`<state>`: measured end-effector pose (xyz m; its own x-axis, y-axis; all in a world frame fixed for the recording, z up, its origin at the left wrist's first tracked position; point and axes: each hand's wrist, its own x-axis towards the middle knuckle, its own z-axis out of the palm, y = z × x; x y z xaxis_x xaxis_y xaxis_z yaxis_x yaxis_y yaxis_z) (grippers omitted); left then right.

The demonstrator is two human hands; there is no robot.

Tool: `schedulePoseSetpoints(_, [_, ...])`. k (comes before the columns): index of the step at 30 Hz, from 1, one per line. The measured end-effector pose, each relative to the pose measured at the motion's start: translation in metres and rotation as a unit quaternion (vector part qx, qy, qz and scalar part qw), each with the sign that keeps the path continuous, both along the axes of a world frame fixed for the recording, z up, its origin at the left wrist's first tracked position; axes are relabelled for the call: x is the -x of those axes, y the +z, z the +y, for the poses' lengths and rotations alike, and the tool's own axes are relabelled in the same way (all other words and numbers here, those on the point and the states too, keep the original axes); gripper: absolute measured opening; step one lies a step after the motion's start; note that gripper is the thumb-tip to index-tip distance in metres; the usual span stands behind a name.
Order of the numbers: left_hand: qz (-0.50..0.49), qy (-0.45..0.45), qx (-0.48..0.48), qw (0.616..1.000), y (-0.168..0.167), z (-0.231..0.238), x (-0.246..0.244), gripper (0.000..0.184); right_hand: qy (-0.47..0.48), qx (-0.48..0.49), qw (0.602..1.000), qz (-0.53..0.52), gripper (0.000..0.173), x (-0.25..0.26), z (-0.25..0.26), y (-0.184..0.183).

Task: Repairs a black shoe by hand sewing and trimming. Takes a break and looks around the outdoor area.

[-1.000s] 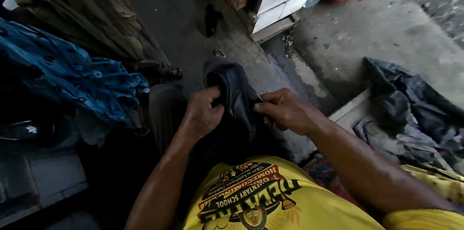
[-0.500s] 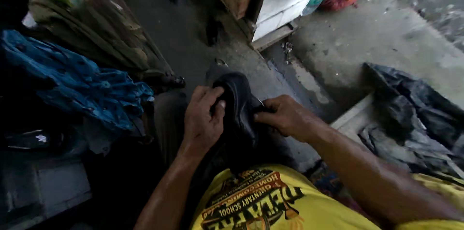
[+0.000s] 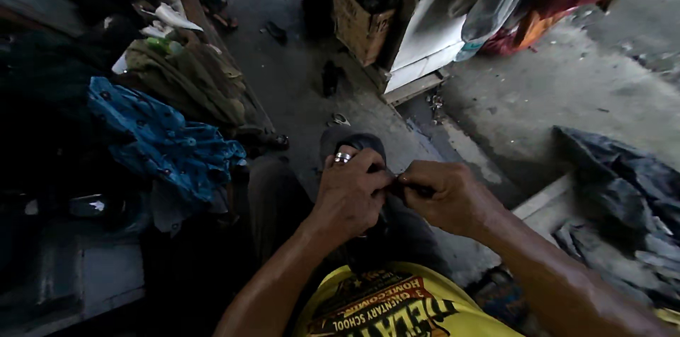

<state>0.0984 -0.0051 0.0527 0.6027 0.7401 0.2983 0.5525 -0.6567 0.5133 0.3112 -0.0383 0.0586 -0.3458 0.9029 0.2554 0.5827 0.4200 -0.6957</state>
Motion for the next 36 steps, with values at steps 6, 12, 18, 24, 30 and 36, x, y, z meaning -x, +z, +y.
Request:
schedulePoseSetpoints(6, [-0.127,0.025,0.109,0.986,-0.009,0.001,0.0,0.004,-0.018,-0.012,0.998,-0.066,0.02,-0.009,0.003,-0.001])
schedulePoseSetpoints(12, [-0.241,0.032,0.265,0.933,-0.006,0.003,0.009,0.004,0.054,0.048,0.997,-0.032,0.014,-0.014,-0.004,-0.011])
schedulePoseSetpoints(18, [-0.429,0.058,0.262,0.862,-0.017,-0.003,0.013,0.009,0.068,0.092,0.992,0.057,0.015,-0.007,-0.011,-0.011])
schedulePoseSetpoints(24, [-0.399,0.079,0.129,0.904,-0.014,-0.018,0.008,0.006,0.147,0.363,0.837,0.383,0.029,-0.001,-0.004,-0.016])
schedulePoseSetpoints(30, [-0.301,0.008,0.093,0.949,-0.005,-0.024,0.024,0.013,0.084,0.416,0.84,0.339,0.031,0.002,-0.008,0.0])
schedulePoseSetpoints(36, [-0.139,0.155,0.108,0.972,-0.027,0.0,0.049,0.015,-0.006,0.114,0.991,-0.065,0.025,-0.041,-0.009,0.007])
